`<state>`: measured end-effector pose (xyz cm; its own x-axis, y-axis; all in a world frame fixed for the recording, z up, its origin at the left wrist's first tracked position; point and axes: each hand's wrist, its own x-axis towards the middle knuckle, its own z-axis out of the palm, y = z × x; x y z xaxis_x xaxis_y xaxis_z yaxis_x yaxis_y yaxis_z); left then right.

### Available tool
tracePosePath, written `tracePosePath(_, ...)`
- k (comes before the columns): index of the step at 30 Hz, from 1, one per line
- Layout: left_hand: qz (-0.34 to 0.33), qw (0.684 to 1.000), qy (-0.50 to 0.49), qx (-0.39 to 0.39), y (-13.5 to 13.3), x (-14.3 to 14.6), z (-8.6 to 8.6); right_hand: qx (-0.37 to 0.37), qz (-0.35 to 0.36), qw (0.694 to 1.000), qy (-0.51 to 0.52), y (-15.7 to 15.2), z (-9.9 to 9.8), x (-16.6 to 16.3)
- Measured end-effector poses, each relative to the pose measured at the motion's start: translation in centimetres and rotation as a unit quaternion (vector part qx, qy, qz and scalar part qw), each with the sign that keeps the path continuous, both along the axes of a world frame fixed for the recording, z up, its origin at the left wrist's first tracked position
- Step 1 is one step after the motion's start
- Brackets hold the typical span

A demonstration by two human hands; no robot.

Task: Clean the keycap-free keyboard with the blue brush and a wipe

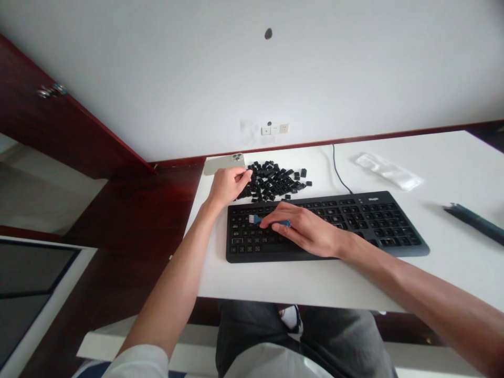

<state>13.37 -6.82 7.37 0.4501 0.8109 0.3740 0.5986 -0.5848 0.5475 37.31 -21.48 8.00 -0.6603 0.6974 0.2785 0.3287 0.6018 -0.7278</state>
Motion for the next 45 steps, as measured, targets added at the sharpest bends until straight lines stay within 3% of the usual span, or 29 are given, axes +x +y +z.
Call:
tracePosePath(3, 0.001, 1.000, -0.004, 0.002, 0.1, 0.0, -0.1, 0.002, -0.011, 1.000, -0.013, -0.2, -0.1, -0.4)
tracePosePath(8, -0.012, 1.000, 0.008, 0.006, 0.0, 0.3, -0.1, 0.005, 0.040, 0.999, 0.014, -0.8, 0.2, -1.2)
tracePosePath(16, -0.019, 1.000, 0.004, 0.024, -0.4, 0.3, 0.1, 0.056, -0.161, 0.985, 0.014, 0.2, 0.0, 2.3)
tracePosePath(21, -0.016, 0.999, 0.009, 0.034, -0.4, 0.5, 0.4, 0.057, -0.206, 0.977, 0.020, 0.2, 0.3, 2.7)
tracePosePath(31, -0.013, 0.998, -0.017, 0.057, 0.1, 0.0, 0.4, 0.096, -0.155, 0.983, -0.020, 0.0, -0.9, 1.8)
tracePosePath(37, -0.020, 0.998, -0.014, 0.050, 0.2, 0.1, 0.1, 0.081, 0.004, 0.997, -0.007, -1.0, -0.1, -0.4)
tracePosePath(42, -0.016, 0.999, -0.010, 0.050, 0.1, 0.2, 0.1, 0.101, -0.099, 0.990, -0.009, -1.0, 0.2, 0.1)
tracePosePath(45, -0.018, 0.999, -0.002, 0.038, -0.1, 0.4, 0.1, 0.076, -0.048, 0.996, -0.022, -1.2, 0.1, 0.0)
